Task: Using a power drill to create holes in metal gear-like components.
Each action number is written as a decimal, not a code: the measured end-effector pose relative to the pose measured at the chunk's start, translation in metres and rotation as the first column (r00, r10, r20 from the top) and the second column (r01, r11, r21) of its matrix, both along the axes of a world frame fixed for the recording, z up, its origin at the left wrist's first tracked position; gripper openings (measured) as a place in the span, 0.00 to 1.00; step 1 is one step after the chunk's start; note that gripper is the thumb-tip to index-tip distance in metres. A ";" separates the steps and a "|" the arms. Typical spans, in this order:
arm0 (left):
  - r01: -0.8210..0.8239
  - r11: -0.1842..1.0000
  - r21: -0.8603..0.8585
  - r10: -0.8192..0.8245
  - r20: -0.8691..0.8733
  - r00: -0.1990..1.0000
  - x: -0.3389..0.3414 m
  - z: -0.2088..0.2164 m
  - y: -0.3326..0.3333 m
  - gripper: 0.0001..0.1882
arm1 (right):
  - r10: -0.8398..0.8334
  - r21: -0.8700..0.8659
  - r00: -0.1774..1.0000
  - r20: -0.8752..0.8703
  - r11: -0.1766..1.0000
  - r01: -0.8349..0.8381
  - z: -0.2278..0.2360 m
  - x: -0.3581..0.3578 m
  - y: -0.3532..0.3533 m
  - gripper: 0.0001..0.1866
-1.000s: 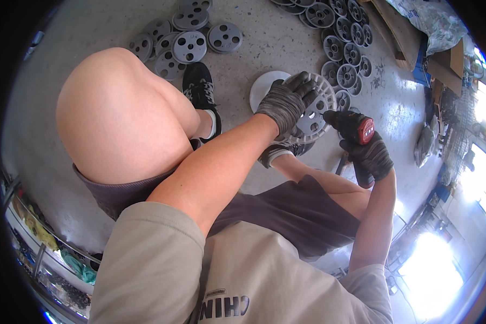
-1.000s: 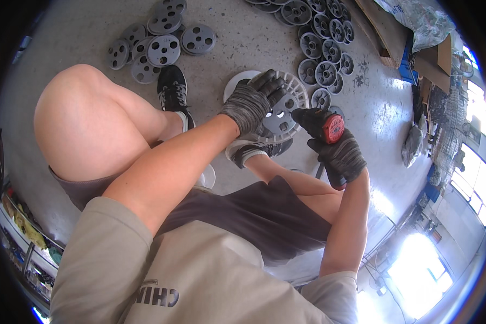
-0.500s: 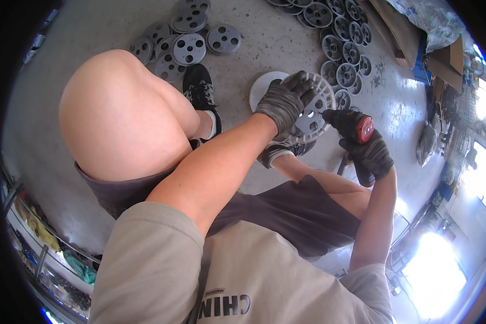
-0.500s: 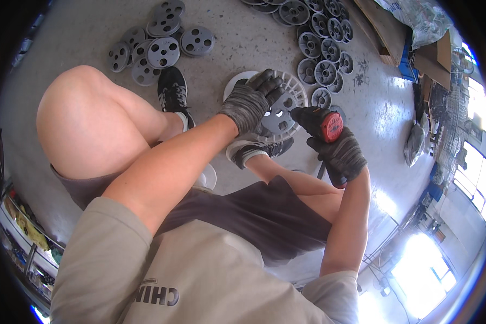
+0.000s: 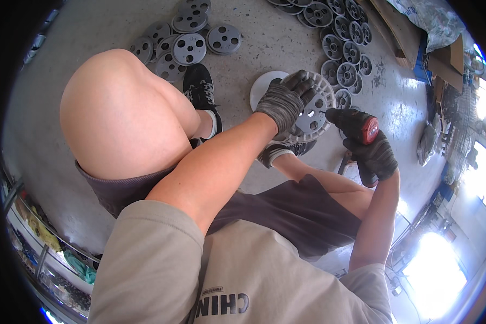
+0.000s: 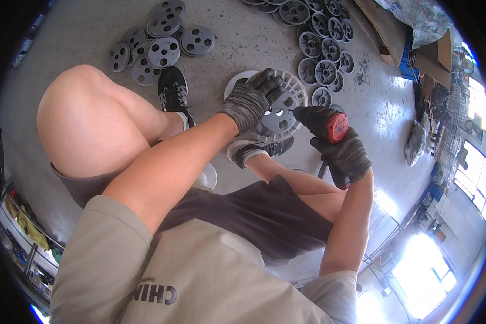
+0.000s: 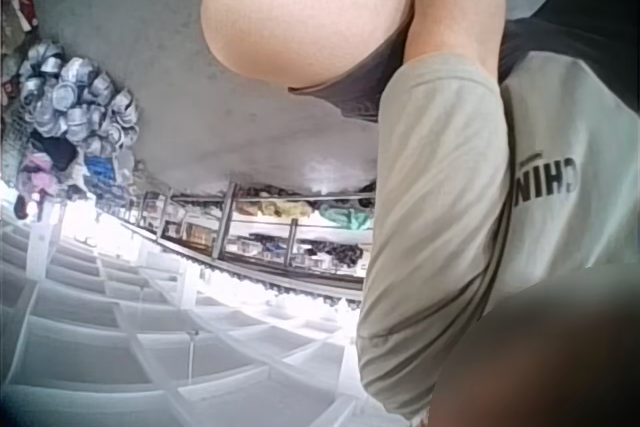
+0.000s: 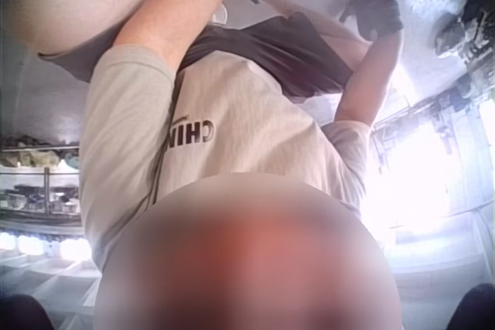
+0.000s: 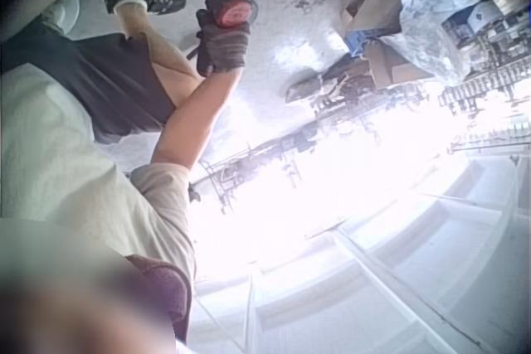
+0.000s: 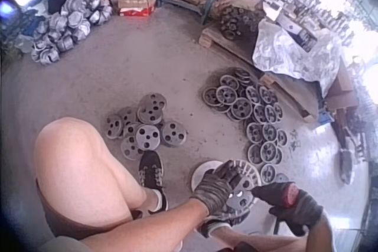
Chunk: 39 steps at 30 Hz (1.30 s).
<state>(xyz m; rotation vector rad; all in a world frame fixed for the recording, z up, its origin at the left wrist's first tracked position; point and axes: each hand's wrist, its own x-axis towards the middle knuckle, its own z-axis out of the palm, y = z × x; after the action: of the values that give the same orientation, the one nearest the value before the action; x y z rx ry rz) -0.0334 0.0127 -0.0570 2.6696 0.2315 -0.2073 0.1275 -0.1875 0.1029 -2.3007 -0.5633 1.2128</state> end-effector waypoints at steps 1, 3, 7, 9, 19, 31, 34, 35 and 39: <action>0.004 1.000 -0.008 -0.004 -0.012 1.000 0.000 0.003 0.000 0.56 | -0.025 0.021 1.000 -0.017 0.999 0.025 0.002 0.000 -0.001 0.28; 0.008 1.000 -0.009 -0.009 -0.015 1.000 0.000 0.004 0.001 0.56 | -0.022 -0.011 1.000 0.007 1.000 0.022 0.013 -0.003 0.003 0.28; 0.029 1.000 -0.008 -0.029 -0.028 0.999 -0.002 0.008 0.006 0.58 | 0.015 -0.031 0.999 0.042 0.999 -0.014 0.020 -0.008 0.003 0.28; 0.031 0.999 0.020 -0.030 -0.052 0.998 0.000 0.015 0.004 0.59 | -0.047 0.028 0.999 0.020 0.999 0.046 0.026 -0.014 0.005 0.28; 0.301 0.930 0.210 -0.303 -0.021 0.953 0.037 0.037 -0.024 0.48 | 0.054 -0.072 0.955 0.292 0.997 -0.034 0.039 -0.001 -0.022 0.30; 0.036 0.997 -0.070 -0.043 -0.112 0.993 0.065 0.072 0.057 0.44 | 0.156 -0.028 0.927 0.340 0.987 -0.156 0.018 0.004 -0.073 0.37; -0.044 0.999 0.031 0.048 -0.144 0.988 0.035 0.026 0.153 0.42 | 0.196 0.149 0.884 0.425 0.948 -0.282 -0.014 0.005 -0.092 0.37; 0.145 0.960 0.239 -0.126 -0.093 0.988 0.004 0.002 0.214 0.26 | 0.171 0.191 0.886 0.430 0.942 -0.274 0.015 -0.002 -0.053 0.37; -0.160 0.930 0.330 0.306 -0.456 0.836 -0.002 0.009 0.218 0.42 | 0.386 -0.222 0.900 0.205 0.913 -0.341 0.045 -0.003 -0.044 0.35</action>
<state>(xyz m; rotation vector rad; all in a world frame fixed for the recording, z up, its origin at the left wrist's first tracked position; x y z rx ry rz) -0.0357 0.2304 -0.0481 2.7736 0.8069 -0.8525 0.1248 -0.2317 0.1479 -2.6009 -1.0559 1.1882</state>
